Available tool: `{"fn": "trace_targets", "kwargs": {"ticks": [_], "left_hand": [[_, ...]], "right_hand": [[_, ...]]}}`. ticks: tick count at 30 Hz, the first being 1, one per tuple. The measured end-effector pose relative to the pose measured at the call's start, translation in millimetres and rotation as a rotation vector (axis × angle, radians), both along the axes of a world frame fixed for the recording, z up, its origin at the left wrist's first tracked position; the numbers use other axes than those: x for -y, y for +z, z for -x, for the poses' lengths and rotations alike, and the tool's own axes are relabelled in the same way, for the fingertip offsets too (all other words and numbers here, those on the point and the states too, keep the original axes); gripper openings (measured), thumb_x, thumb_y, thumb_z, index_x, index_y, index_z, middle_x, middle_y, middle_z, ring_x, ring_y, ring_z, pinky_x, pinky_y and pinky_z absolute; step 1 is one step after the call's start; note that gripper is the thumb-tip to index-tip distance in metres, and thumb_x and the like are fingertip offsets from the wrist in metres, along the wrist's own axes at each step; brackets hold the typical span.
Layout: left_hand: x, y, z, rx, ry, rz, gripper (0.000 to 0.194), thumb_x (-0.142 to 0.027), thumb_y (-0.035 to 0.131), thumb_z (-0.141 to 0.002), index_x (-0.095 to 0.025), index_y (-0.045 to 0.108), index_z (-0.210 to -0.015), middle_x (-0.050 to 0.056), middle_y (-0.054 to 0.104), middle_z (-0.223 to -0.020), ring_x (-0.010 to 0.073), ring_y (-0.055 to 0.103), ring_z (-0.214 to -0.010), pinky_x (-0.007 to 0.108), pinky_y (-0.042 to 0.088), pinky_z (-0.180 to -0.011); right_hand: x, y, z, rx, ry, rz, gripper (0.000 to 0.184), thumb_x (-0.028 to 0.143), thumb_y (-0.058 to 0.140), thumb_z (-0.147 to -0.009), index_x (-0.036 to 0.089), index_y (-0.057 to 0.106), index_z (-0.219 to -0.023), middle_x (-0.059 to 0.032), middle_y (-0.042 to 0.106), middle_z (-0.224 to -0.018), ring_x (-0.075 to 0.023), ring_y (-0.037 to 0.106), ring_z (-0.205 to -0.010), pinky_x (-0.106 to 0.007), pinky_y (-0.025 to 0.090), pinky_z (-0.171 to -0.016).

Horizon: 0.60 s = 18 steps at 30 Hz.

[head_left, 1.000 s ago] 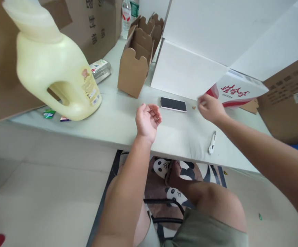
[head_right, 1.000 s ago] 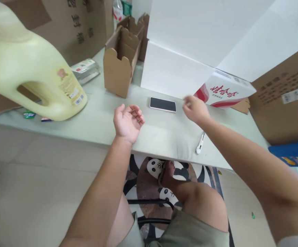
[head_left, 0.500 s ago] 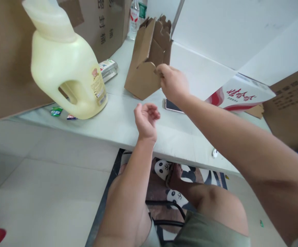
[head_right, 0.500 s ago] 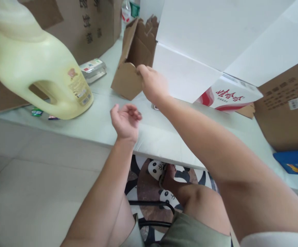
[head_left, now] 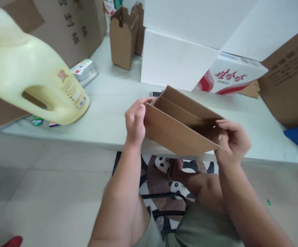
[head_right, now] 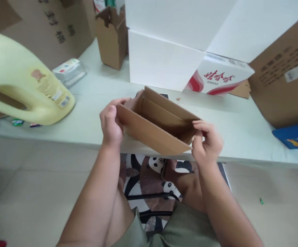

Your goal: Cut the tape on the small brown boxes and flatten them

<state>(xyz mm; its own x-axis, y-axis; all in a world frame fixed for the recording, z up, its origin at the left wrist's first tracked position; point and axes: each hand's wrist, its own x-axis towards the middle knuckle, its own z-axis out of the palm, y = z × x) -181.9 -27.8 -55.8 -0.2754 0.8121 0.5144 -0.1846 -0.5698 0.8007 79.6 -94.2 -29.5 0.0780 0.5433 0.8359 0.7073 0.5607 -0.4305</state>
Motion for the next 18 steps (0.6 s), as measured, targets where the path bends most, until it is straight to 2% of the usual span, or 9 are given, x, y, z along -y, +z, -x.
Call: {"fn": "trace_targets", "kwargs": {"ticks": [2, 4, 7, 10, 13, 16, 18], "left_hand": [[-1, -0.5, -10, -0.001, -0.006, 0.013, 0.042, -0.061, 0.061, -0.093, -0.027, 0.083, -0.1, 0.003, 0.08, -0.104, 0.0276, 0.074, -0.108, 0.042, 0.057, -0.096], [-4, -1.0, -18, 0.034, -0.025, 0.029, 0.04, -0.06, 0.063, -0.092, -0.027, 0.084, -0.1, 0.003, 0.081, -0.103, 0.0277, 0.075, -0.107, 0.044, 0.058, -0.096], [-11, -0.6, -25, 0.075, -0.001, 0.041, 0.041, -0.061, 0.064, -0.091, -0.026, 0.084, -0.09, 0.004, 0.081, -0.096, 0.0268, 0.076, -0.102, 0.046, 0.058, -0.098], [-18, 1.1, -30, 0.03, 0.011, 0.054, 0.046, -0.063, 0.064, -0.09, -0.024, 0.078, -0.068, 0.004, 0.077, -0.077, 0.0259, 0.076, -0.094, 0.048, 0.056, -0.101], [-22, 2.0, -35, -0.056, -0.005, 0.06, 0.053, -0.063, 0.064, -0.089, -0.024, 0.066, -0.053, 0.003, 0.066, -0.059, 0.0257, 0.074, -0.086, 0.049, 0.055, -0.101], [-24, 1.6, -41, -0.124, 0.049, 0.097, 0.056, -0.069, 0.066, -0.084, -0.024, 0.06, -0.051, 0.003, 0.064, -0.06, 0.0255, 0.072, -0.085, 0.049, 0.055, -0.099], [-23, 1.4, -44, -0.157, 0.079, 0.129, 0.056, -0.072, 0.067, -0.081, -0.024, 0.059, -0.054, 0.003, 0.067, -0.065, 0.0255, 0.071, -0.087, 0.048, 0.055, -0.098]], "right_hand": [[-1, -19.0, -5, -0.105, -0.031, 0.035, 0.023, 0.018, 0.055, -0.095, 0.026, 0.071, -0.108, -0.0071, 0.076, -0.119, -0.0253, 0.074, -0.113, -0.04, 0.058, -0.078], [-3, -30.4, -8, -0.083, -0.043, 0.078, 0.028, 0.022, 0.053, -0.098, 0.029, 0.071, -0.118, -0.0075, 0.073, -0.133, -0.0276, 0.07, -0.124, -0.046, 0.057, -0.09], [-6, -34.8, -11, 0.031, -0.007, 0.145, 0.032, 0.022, 0.049, -0.101, 0.031, 0.074, -0.12, -0.0052, 0.075, -0.131, -0.0273, 0.072, -0.118, -0.052, 0.05, -0.102], [-6, -35.0, -14, 0.022, 0.022, 0.167, 0.029, 0.022, 0.05, -0.1, 0.03, 0.072, -0.116, -0.0043, 0.076, -0.121, -0.0255, 0.072, -0.114, -0.05, 0.049, -0.102], [-4, -39.7, -18, -0.084, -0.08, 0.097, 0.023, 0.026, 0.059, -0.095, 0.031, 0.066, -0.116, -0.0044, 0.066, -0.116, -0.0245, 0.067, -0.112, -0.049, 0.053, -0.097], [-1, -46.8, -21, -0.177, -0.222, 0.033, 0.051, 0.031, 0.072, -0.086, 0.035, 0.055, -0.134, -0.0058, 0.055, -0.128, -0.0265, 0.06, -0.12, -0.049, 0.055, -0.097], [1, -50.2, -22, -0.225, -0.203, 0.11, 0.067, 0.032, 0.071, -0.086, 0.04, 0.043, -0.147, -0.0074, 0.052, -0.14, -0.0282, 0.057, -0.128, -0.052, 0.053, -0.103]]}}
